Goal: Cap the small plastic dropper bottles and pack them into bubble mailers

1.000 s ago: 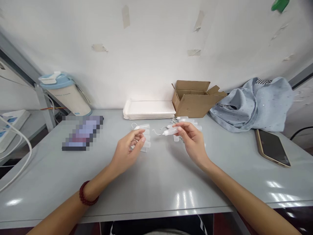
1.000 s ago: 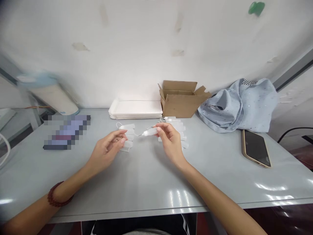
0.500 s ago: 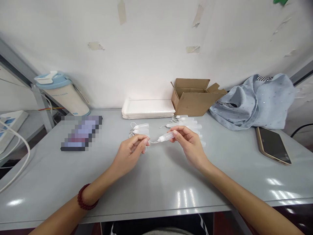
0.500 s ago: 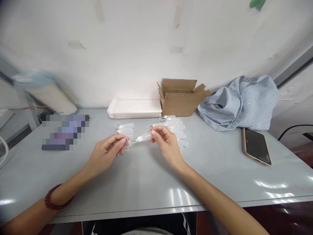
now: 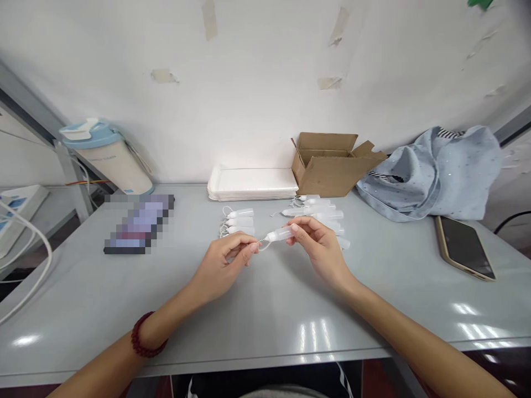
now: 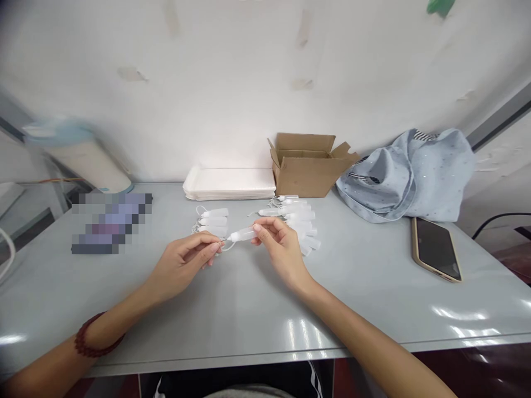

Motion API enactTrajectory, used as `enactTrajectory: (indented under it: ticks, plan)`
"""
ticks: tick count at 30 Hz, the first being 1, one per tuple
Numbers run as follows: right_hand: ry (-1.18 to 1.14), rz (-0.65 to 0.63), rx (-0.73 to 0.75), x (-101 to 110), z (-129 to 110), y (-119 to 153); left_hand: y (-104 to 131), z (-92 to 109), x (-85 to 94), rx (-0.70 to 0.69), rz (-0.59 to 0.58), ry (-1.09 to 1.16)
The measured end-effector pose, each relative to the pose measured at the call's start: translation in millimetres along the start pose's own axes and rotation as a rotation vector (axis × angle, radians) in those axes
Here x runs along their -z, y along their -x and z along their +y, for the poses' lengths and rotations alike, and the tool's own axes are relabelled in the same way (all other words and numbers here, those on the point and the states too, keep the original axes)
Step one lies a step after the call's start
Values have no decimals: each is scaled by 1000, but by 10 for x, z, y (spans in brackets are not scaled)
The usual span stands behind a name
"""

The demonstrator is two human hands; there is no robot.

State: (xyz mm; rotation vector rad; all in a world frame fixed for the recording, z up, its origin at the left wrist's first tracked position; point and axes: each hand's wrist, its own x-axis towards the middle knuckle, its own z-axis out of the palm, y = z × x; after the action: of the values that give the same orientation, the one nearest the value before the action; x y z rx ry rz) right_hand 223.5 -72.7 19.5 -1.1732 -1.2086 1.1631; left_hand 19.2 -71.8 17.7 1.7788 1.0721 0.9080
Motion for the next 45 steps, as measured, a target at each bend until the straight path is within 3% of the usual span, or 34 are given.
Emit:
enactTrajectory:
  ticks: [28, 39, 45]
  plan:
    - [42, 2, 21, -12, -4, 29, 6, 1, 1, -3, -1, -68]
    - [81, 44, 130, -39, 21, 58, 12, -3, -16, -10, -7, -106]
    - [144, 37, 194, -46, 34, 83, 18, -13, -27, -107, 3, -235]
